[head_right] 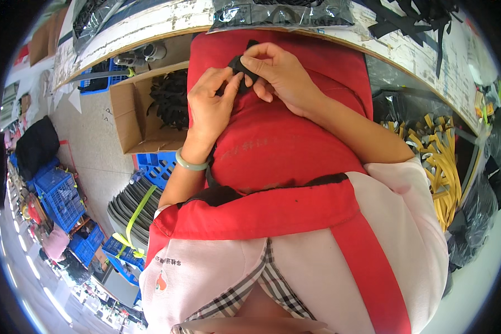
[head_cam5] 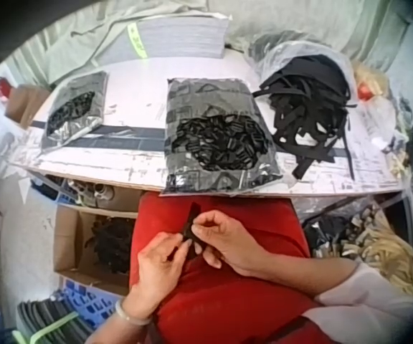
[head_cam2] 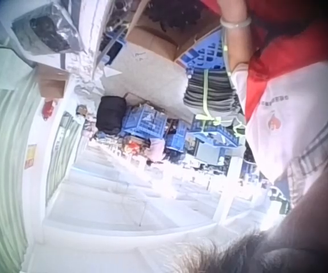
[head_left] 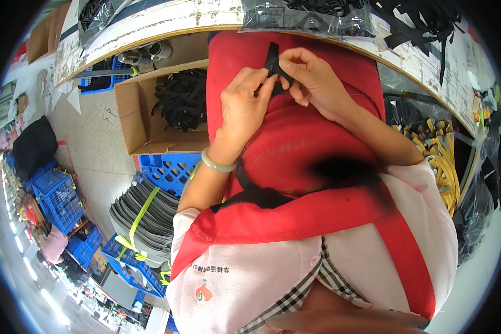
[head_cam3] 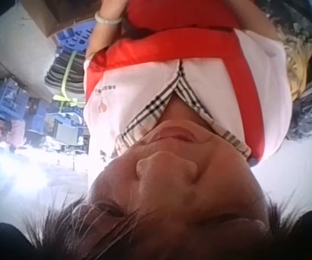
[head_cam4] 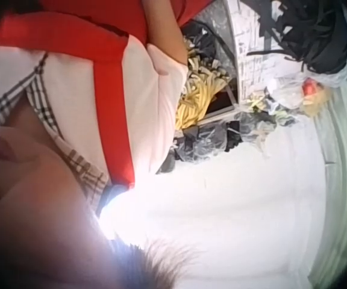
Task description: Assembling plastic buckles onto black nylon straps at a factory workstation.
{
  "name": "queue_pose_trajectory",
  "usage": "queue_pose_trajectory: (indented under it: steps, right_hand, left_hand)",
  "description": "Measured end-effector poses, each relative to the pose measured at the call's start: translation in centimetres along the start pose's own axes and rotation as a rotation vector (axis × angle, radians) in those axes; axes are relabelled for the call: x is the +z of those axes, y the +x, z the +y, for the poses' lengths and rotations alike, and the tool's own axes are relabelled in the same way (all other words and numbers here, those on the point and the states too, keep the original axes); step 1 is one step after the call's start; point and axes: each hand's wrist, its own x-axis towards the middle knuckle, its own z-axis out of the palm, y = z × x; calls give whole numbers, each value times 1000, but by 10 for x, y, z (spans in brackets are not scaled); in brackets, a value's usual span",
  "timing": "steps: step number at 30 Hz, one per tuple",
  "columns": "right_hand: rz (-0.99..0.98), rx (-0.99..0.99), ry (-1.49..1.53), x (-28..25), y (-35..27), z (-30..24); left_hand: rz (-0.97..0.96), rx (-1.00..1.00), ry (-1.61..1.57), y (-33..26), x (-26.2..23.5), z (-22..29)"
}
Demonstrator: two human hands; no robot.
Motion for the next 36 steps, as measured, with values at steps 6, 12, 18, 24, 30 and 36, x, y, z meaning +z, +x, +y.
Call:
queue_pose_trajectory:
  steps: [6, 12, 18, 24, 30, 36]
  right_hand:
    - [-69, 7, 23, -9, 8, -2]
    - [76, -524, -545, -1, -1, 2]
    - [61, -705, -629, 2, -22, -21]
    - [39, -189, -621, -1, -15, -28]
    - [4, -70, -411, -4, -2, -17]
    - [-143, 90, -32, -23, 5, -16]
  left_hand:
    - [-31, -512, -587, -3, 0, 3]
    - [-29, -857, -1105, 8, -2, 0]
    - [105, -455, -697, 15, 0, 9]
    - [11, -588, -751, 11, -6, 15]
    - [17, -393, -558, 7, -3, 16]
    - [-94, -431, -700, 9, -6, 14]
